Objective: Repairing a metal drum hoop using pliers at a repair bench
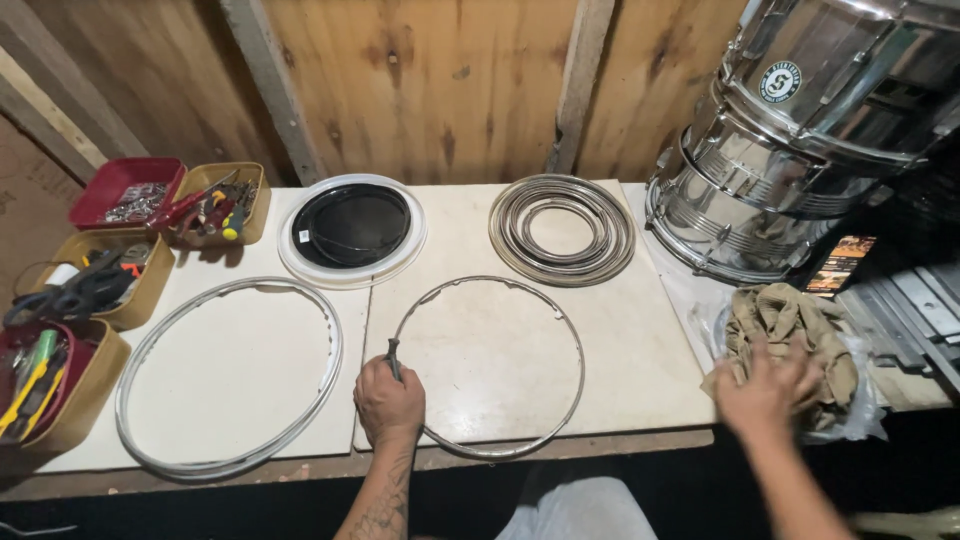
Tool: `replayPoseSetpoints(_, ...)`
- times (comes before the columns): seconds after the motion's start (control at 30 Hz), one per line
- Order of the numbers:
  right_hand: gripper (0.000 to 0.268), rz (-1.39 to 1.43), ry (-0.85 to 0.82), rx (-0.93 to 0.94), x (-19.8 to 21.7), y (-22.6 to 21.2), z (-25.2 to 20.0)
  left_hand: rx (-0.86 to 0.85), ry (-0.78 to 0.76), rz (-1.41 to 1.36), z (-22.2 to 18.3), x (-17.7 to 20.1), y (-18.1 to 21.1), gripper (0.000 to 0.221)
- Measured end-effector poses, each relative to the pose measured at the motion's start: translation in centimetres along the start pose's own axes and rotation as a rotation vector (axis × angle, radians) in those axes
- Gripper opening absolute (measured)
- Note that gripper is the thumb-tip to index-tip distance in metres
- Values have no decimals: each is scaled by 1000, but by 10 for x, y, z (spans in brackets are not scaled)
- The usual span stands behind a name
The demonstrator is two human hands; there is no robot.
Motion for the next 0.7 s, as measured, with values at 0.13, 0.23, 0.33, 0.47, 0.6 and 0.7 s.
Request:
replayPoseSetpoints(0.13,44,36,255,425,-96,6,11,-40,45,-4,1,8,6,28)
replayPoseSetpoints(0.23,44,161,-249,288,-175,-25,7,-3,86,12,-2,10,-1,21)
replayPoseSetpoints(0.33,62,-12,-388,281,-183,-78,-10,-4,96,-19,-14,26,4,20)
replayPoseSetpoints(0.47,52,-35,-472,169,-160,-122,-31,174,51,-104,-43,59,3,20)
replayPoseSetpoints(0.6,41,-39,-486,65,-168,-121,-28,324,-46,-259,-91,89,6,29)
replayPoseSetpoints(0.7,25,753,-472,-349,-192,-102,-30,237,-165,-284,-135,80,-8,24)
Point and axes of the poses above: each hand's wrist, its own z-axis towards the middle knuckle, its own x-axis out of the back of the hand, y = z × x, the point moved 8 cm from there along z, towards the middle knuckle, and after that the axes turned 1 degree about z, right-handed, at the moved point
